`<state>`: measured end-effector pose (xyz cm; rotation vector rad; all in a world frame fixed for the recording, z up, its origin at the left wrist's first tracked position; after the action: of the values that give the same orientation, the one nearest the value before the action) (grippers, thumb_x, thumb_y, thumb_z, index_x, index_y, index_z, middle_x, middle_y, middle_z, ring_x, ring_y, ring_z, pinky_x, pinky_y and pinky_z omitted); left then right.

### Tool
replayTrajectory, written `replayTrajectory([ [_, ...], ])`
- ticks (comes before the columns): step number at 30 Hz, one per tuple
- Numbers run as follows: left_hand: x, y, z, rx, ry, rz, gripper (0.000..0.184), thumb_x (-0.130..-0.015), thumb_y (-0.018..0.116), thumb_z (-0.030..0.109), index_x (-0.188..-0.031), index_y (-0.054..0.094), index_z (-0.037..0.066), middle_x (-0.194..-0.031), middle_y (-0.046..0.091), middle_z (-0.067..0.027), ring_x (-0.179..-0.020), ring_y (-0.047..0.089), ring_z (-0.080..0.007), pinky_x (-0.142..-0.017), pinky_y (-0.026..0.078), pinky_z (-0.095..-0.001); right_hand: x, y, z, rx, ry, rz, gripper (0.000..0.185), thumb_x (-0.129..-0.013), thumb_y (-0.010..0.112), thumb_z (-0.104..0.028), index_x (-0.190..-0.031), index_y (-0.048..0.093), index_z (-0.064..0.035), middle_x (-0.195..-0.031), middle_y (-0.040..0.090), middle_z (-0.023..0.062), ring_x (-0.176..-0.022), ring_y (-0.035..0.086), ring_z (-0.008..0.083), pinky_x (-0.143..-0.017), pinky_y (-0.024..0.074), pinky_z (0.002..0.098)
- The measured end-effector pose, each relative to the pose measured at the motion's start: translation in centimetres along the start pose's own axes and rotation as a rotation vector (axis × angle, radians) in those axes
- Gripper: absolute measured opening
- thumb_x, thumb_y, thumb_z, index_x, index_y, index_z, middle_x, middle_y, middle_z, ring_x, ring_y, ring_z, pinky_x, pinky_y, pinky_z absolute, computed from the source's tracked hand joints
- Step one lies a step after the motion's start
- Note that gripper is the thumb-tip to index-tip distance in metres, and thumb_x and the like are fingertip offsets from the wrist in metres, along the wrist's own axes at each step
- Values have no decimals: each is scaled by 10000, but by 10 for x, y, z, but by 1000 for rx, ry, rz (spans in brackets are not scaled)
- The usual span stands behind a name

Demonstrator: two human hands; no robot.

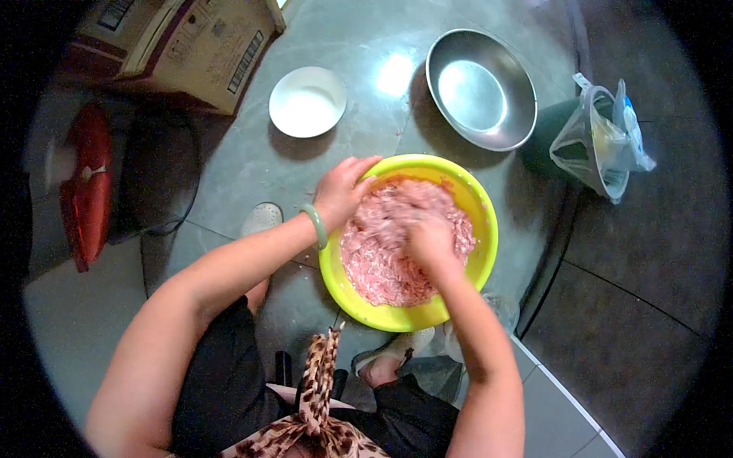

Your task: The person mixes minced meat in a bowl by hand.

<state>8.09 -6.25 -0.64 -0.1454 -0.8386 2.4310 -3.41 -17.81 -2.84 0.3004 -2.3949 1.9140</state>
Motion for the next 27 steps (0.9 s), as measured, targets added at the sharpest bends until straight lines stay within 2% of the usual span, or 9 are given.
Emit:
replayTrajectory([
  [2,0,1,4,26,18,-4,370,-861,594,167,-1230,587,154,-948,579,-123,-877,590,-310,-762,479,-402,37,19,29,27,357,-565,399,-729,665,-342,-1045,670,-99,-945,668,194,-933,633,326,-827,488,452],
  [7,2,2,1,42,3,15,370,-864,588,173,-1234,583,154,-955,582,-123,-886,591,-312,-771,480,-404,99,48,-55,-254,91,-238,463,-741,634,-194,-1196,601,-114,-1303,511,231,-1204,484,400,-1051,331,521],
  [9,0,0,4,42,10,20,371,-865,587,174,-1236,581,153,-956,583,-123,-888,592,-314,-774,481,-406,75,45,-99,-243,-193,-46,332,-694,630,-144,-1018,671,-84,-1183,590,214,-1080,575,371,-963,439,467],
  [11,0,2,4,36,-11,-8,365,-865,590,177,-1229,583,149,-951,586,-124,-881,594,-316,-770,483,-408,38,75,-82,18,-82,-720,198,-660,641,-140,-838,699,-76,-977,657,194,-914,643,328,-788,527,427],
  [12,1,3,3,36,-13,-12,365,-865,590,177,-1229,583,149,-951,586,-124,-881,594,-316,-770,483,-408,10,47,-72,127,-132,-570,151,-635,647,-147,-759,708,-86,-849,671,173,-805,661,300,-653,538,420],
  [20,-1,4,-2,48,18,13,348,-859,609,184,-1205,592,164,-965,587,-130,-889,600,-327,-767,492,-425,71,13,-25,45,-31,-94,392,-803,620,-225,-1190,636,-283,-1381,473,117,-1253,420,412,-1014,396,474],
  [23,-1,6,-2,37,0,-10,372,-863,602,184,-1234,584,168,-916,573,-120,-860,589,-312,-757,484,-401,87,25,-17,-39,213,-197,336,-843,572,-213,-1167,647,-258,-1333,516,77,-1190,498,370,-970,439,448],
  [25,-1,5,-1,38,12,-12,374,-863,602,184,-1236,583,169,-918,571,-119,-863,587,-310,-757,482,-400,57,1,-43,-205,142,-790,246,-923,495,-310,-1054,657,-178,-1295,524,152,-1050,588,376,-923,450,472],
  [27,-1,5,-1,36,11,-10,375,-863,602,184,-1238,582,171,-919,568,-118,-865,584,-309,-758,480,-399,11,-33,-25,-189,29,-480,221,-909,503,-262,-1003,640,-116,-1220,562,154,-938,632,373,-858,488,455],
])
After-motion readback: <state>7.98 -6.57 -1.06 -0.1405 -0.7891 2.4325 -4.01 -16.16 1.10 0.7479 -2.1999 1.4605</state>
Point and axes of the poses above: each hand's wrist, its own x-axis away from the middle knuckle, its own y-axis out of the palm, z = x × y, the point moved 10 cm from there along -x, towards the middle knuckle
